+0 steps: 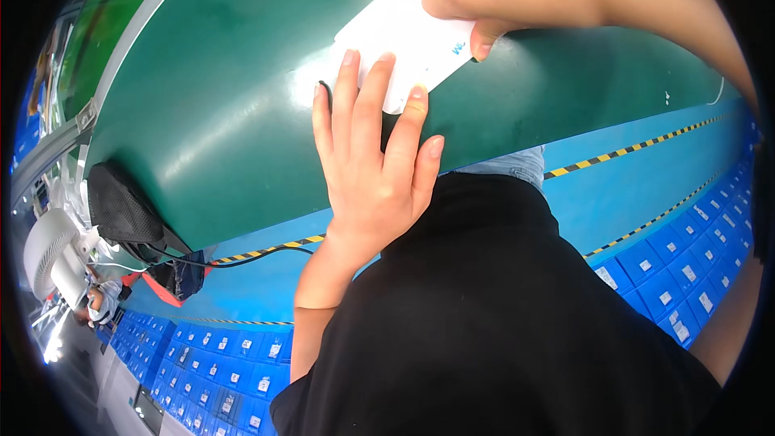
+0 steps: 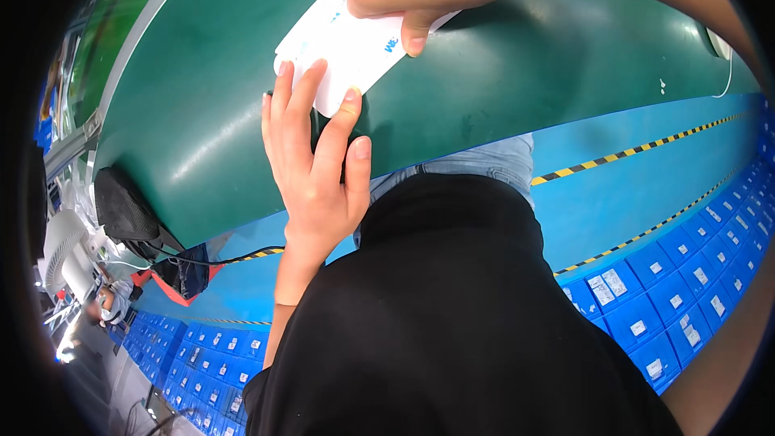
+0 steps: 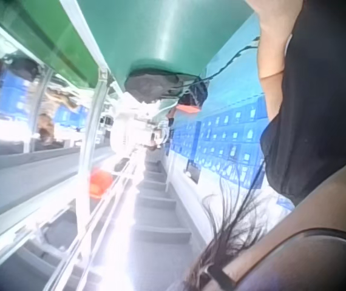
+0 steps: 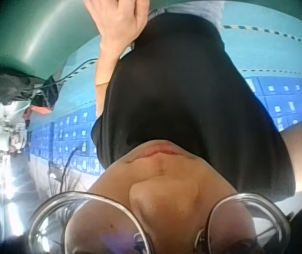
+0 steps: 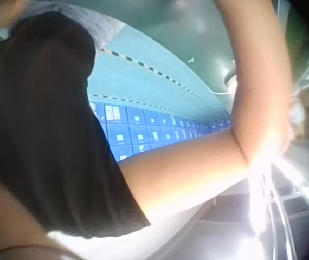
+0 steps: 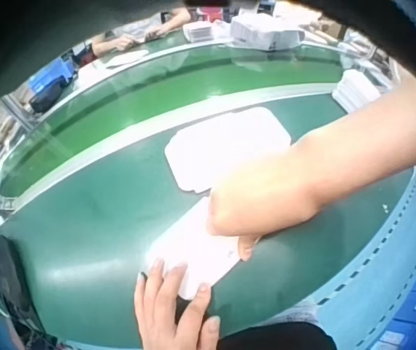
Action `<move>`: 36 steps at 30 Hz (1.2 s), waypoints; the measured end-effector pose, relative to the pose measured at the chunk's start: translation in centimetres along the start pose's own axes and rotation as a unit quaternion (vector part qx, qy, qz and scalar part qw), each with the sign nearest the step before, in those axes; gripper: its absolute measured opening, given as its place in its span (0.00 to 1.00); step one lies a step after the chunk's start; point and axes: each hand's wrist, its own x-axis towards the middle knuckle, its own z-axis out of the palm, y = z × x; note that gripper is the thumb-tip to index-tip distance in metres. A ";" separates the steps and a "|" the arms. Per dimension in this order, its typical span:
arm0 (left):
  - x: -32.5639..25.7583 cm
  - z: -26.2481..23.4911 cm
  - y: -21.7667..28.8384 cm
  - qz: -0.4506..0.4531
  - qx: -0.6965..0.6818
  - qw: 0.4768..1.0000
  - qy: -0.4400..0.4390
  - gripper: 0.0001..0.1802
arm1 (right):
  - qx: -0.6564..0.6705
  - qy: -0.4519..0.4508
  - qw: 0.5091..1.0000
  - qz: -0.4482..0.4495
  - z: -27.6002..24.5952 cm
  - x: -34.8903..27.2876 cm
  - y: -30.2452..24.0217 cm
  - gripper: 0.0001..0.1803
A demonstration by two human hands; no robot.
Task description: The person stands at a green workbench and repeatedly peels the blue backing off white rectangular stickers. They handle the stickers one at a time, separating the adhesive layer from the backing, and place the peeled items into a stack on the table.
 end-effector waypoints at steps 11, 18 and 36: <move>-1.1 -0.8 -0.4 -0.011 0.046 0.999 0.003 0.18 | 0.058 0.073 0.995 -0.025 0.9 -1.5 0.8 0.28; -0.8 -0.1 -0.1 -0.008 0.026 0.999 0.026 0.19 | -0.082 0.072 0.989 0.096 1.3 0.8 -1.2 0.31; -1.3 0.1 0.1 -0.002 0.038 0.998 0.041 0.22 | -0.049 0.266 0.959 0.089 1.4 0.2 -2.8 0.19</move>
